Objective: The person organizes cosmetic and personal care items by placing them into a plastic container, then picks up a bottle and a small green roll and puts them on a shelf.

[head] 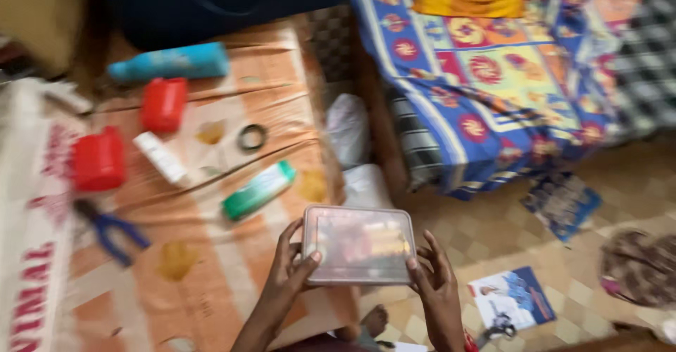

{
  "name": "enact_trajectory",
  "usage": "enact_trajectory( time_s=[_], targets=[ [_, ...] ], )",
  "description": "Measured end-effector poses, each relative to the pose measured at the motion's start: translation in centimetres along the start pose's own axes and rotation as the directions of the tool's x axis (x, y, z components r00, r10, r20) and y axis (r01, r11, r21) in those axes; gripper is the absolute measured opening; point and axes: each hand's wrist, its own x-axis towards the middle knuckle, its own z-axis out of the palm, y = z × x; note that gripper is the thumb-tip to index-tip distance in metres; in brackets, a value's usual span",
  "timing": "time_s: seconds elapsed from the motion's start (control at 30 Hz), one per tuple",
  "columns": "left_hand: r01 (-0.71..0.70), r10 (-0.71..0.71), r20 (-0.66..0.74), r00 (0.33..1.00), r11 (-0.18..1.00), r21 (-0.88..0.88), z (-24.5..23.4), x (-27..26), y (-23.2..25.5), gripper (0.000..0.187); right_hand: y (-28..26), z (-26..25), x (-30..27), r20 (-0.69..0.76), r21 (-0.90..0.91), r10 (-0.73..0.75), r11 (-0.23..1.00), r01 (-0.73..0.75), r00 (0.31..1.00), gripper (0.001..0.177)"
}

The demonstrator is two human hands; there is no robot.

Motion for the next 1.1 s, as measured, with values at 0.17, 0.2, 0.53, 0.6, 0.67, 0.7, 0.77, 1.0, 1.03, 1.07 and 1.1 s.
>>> enact_trajectory(
  time_s=[0.17, 0.2, 0.53, 0.6, 0.67, 0.7, 0.77, 1.0, 1.03, 1.07, 1.1],
  targets=[
    [-0.06, 0.055, 0.098, 0.994, 0.997, 0.049, 9.7, 3.9, 1.6, 0.075, -4.6, -6.8, 1.9, -0.02, -0.214, -0.343, 0.919, 0.331, 0.939, 0.05],
    [-0.077, 0.077, 0.105, 0.991, 0.997, -0.012, 11.6, 4.7, 1.7, 0.071, -5.7, -8.2, 2.1, 0.084, -0.389, -0.517, 0.77, 0.506, 0.852, 0.046],
    [-0.118, 0.119, 0.272, 0.955, 0.993, -0.017, 28.5, 13.4, 6.1, 0.06, -10.5, -19.0, 7.8, -0.232, -0.079, -0.49, 0.871, 0.486, 0.84, 0.052],
    [-0.101, 0.096, 0.269, 0.958, 0.995, 0.004, 33.0, 16.7, 6.1, 0.058, -11.2, -22.1, 10.2, -0.301, -0.074, -0.552, 0.827, 0.557, 0.778, 0.051],
    [-0.075, 0.063, 0.269, 0.961, 0.997, 0.033, 38.0, 20.6, 5.5, 0.056, -11.6, -25.8, 13.1, -0.372, -0.11, -0.549, 0.826, 0.552, 0.748, 0.05],
    [-0.149, 0.118, 0.247, 0.962, 0.982, 0.113, 40.4, 22.5, 5.3, 0.052, -11.8, -27.3, 14.1, -0.422, -0.126, -0.532, 0.836, 0.534, 0.734, 0.048],
    [-0.23, 0.175, 0.263, 0.949, 0.954, 0.194, 44.9, 25.8, 5.7, 0.049, -12.8, -30.7, 16.8, -0.503, -0.081, -0.46, 0.868, 0.49, 0.732, 0.047],
    [-0.202, 0.142, 0.505, 0.851, 0.977, 0.065, 63.4, 34.1, 10.0, 0.055, -17.3, -44.4, 26.2, -0.614, -0.185, -0.445, 0.884, 0.43, 0.652, 0.085],
    [-0.179, 0.142, 0.541, 0.829, 0.984, 0.016, 66.5, 35.3, 11.6, 0.053, -18.4, -46.3, 28.0, -0.608, -0.186, -0.464, 0.872, 0.452, 0.644, 0.085],
    [-0.202, 0.166, 0.544, 0.823, 0.979, 0.006, 69.1, 36.0, 13.1, 0.053, -19.7, -48.3, 28.9, -0.578, -0.23, -0.526, 0.839, 0.494, 0.624, 0.086],
    [-0.177, 0.118, 0.57, 0.813, 0.983, 0.049, 71.4, 36.2, 13.9, 0.052, -21.0, -50.5, 29.4, -0.545, -0.273, -0.576, 0.809, 0.52, 0.609, 0.087]
  ],
)
